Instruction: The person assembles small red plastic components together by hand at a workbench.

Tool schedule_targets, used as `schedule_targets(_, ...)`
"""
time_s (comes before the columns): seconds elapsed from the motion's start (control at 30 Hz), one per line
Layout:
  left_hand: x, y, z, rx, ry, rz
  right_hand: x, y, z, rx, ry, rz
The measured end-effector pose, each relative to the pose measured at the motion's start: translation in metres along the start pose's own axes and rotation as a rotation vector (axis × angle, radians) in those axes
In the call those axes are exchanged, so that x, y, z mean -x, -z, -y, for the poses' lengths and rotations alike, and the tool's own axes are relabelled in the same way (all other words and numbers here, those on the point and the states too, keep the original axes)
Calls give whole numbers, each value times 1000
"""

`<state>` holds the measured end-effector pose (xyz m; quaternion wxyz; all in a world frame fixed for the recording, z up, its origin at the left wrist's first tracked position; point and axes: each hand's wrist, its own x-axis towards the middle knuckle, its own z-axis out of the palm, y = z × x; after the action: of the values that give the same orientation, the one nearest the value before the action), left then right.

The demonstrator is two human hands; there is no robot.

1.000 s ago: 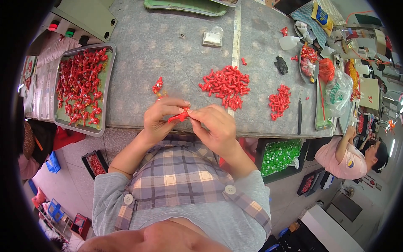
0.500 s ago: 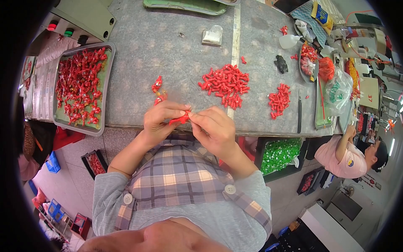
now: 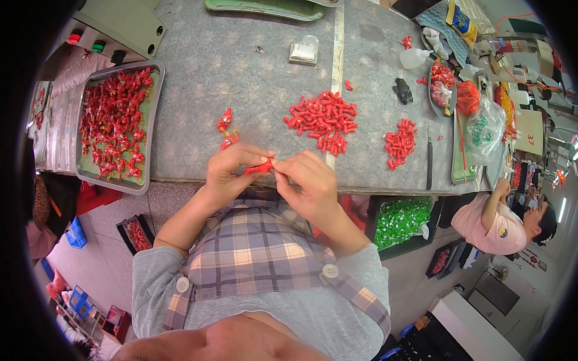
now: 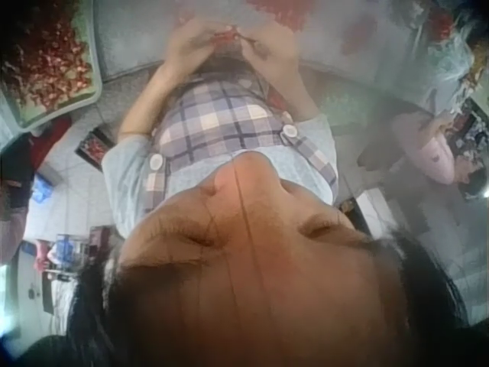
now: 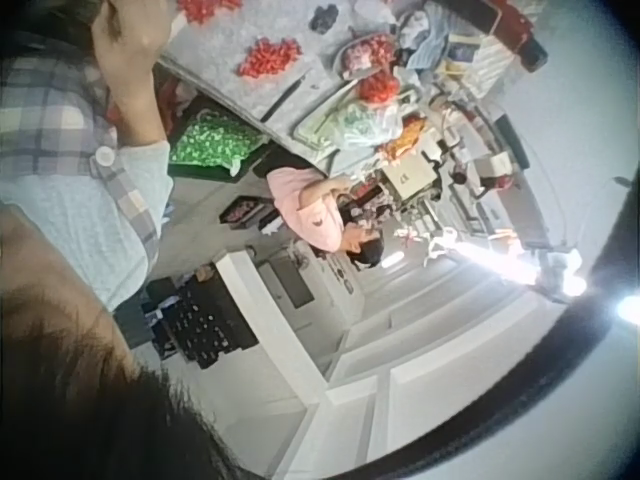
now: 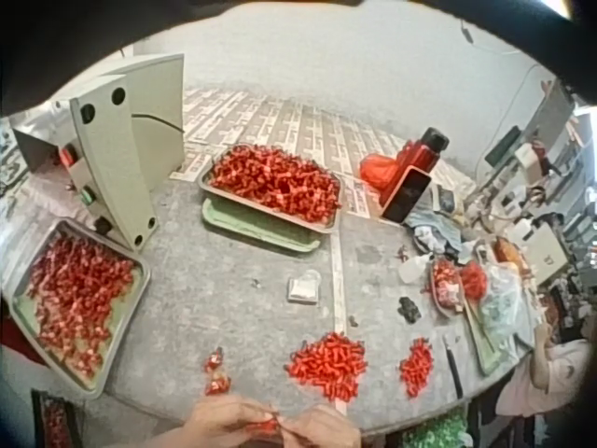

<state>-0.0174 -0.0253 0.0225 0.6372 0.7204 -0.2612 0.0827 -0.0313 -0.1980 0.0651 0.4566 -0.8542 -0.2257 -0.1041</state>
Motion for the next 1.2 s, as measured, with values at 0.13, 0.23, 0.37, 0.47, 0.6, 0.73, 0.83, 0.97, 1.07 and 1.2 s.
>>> schedule_targets(0.13,1,-1,1,15,28,-3,-1,0,1,1,-24,9)
schedule_targets(0.23,2,-2,1,55,116,6,-1,-1,-2,-4,-54,21)
schedule_targets(0.37,5,-4,1,205,354,7,-1,-2,-3,-61,-179,41)
schedule_targets(0.47,7,-6,2,401,601,9,1,-4,-7,-113,-305,61)
schedule_targets(0.6,4,-5,5,384,673,29,7,-10,-20,-282,-478,68)
schedule_targets(0.73,3,-2,10,213,725,105,21,-23,-33,-414,-537,22)
schedule_targets(0.83,2,-1,12,132,724,163,27,-30,-36,-538,-604,-42)
schedule_targets(0.97,4,0,12,47,653,201,29,-32,-40,-497,-562,-48)
schedule_targets(1.07,10,-5,16,80,554,78,30,-32,-41,-481,-510,-41)
schedule_targets(1.2,8,-4,13,91,595,101,28,-26,-39,-406,-451,-10)
